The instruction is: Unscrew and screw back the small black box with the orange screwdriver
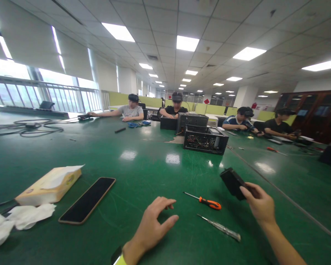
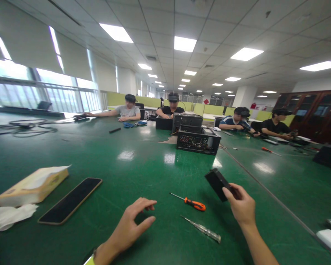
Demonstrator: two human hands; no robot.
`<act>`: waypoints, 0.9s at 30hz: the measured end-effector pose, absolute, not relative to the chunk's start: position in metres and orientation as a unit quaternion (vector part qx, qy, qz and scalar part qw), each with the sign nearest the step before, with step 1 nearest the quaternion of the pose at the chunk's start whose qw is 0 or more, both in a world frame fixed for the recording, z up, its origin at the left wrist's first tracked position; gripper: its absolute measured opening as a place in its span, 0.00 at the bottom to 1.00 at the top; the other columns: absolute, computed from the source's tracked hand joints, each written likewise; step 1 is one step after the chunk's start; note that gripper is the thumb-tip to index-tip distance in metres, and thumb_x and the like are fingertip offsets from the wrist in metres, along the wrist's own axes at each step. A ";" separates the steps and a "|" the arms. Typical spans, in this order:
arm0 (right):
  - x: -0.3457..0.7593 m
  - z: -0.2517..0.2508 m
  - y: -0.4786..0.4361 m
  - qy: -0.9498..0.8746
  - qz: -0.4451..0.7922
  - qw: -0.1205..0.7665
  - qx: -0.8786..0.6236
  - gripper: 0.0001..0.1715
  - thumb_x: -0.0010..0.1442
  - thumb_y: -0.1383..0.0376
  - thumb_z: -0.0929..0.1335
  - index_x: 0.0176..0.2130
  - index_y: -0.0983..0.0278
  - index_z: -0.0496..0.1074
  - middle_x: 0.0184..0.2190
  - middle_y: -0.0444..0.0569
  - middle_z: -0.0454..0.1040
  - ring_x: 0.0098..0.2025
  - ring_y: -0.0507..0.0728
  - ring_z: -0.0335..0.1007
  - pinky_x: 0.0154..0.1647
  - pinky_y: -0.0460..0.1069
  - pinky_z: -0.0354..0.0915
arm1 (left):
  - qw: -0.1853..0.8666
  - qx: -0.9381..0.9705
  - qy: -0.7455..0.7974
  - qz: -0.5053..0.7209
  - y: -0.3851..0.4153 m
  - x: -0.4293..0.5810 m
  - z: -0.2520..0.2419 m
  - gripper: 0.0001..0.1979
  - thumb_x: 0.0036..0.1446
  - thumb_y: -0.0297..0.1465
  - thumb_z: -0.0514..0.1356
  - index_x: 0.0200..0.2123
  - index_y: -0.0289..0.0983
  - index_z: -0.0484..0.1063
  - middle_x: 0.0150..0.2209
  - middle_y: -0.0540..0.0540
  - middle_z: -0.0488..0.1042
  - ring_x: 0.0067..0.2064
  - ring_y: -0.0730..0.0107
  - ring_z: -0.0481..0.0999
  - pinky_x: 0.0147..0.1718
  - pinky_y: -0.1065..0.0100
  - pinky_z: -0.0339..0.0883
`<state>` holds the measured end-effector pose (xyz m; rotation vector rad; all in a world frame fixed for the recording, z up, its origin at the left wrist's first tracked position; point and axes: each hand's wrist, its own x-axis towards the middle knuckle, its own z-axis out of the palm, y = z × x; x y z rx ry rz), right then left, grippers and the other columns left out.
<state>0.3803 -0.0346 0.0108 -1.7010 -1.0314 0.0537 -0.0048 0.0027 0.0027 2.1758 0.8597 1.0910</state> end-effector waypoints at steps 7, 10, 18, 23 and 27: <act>0.453 -0.009 -0.032 -0.278 -0.030 0.342 -0.897 0.43 0.50 0.38 0.65 0.51 0.65 0.76 0.42 0.62 0.79 0.45 0.75 0.74 0.40 0.60 0.69 | 0.266 0.814 0.332 0.396 0.002 -0.001 0.000 0.10 0.60 0.35 0.61 0.43 0.38 0.76 0.36 0.44 0.77 0.39 0.59 0.75 0.42 0.62 0.68; 0.458 -0.019 -0.026 -0.259 -0.014 0.322 -0.911 0.43 0.50 0.38 0.65 0.52 0.65 0.76 0.43 0.64 0.79 0.45 0.76 0.75 0.37 0.61 0.70 | 0.261 0.813 0.333 0.400 0.003 -0.001 -0.002 0.10 0.60 0.34 0.62 0.43 0.38 0.76 0.35 0.45 0.77 0.39 0.60 0.75 0.41 0.63 0.68; 0.451 -0.017 -0.021 -0.285 -0.021 0.299 -0.911 0.44 0.52 0.37 0.64 0.54 0.65 0.73 0.50 0.65 0.75 0.48 0.76 0.73 0.40 0.62 0.71 | 0.259 0.813 0.344 0.392 0.003 -0.001 -0.001 0.09 0.60 0.33 0.62 0.43 0.37 0.76 0.35 0.45 0.77 0.39 0.60 0.75 0.41 0.63 0.67; 0.433 -0.007 -0.016 -0.330 -0.057 0.300 -0.893 0.40 0.57 0.38 0.59 0.53 0.62 0.71 0.51 0.59 0.74 0.50 0.69 0.72 0.45 0.60 0.70 | 0.255 0.813 0.342 0.396 0.003 -0.001 -0.003 0.09 0.61 0.34 0.62 0.43 0.38 0.76 0.35 0.46 0.76 0.38 0.61 0.75 0.40 0.64 0.67; 0.411 -0.009 -0.007 -0.392 -0.042 0.272 -0.878 0.37 0.57 0.38 0.60 0.52 0.58 0.73 0.49 0.54 0.77 0.49 0.69 0.74 0.46 0.60 0.69 | 0.253 0.816 0.341 0.392 0.003 -0.001 -0.004 0.09 0.60 0.33 0.62 0.43 0.38 0.77 0.34 0.46 0.77 0.37 0.62 0.75 0.39 0.65 0.67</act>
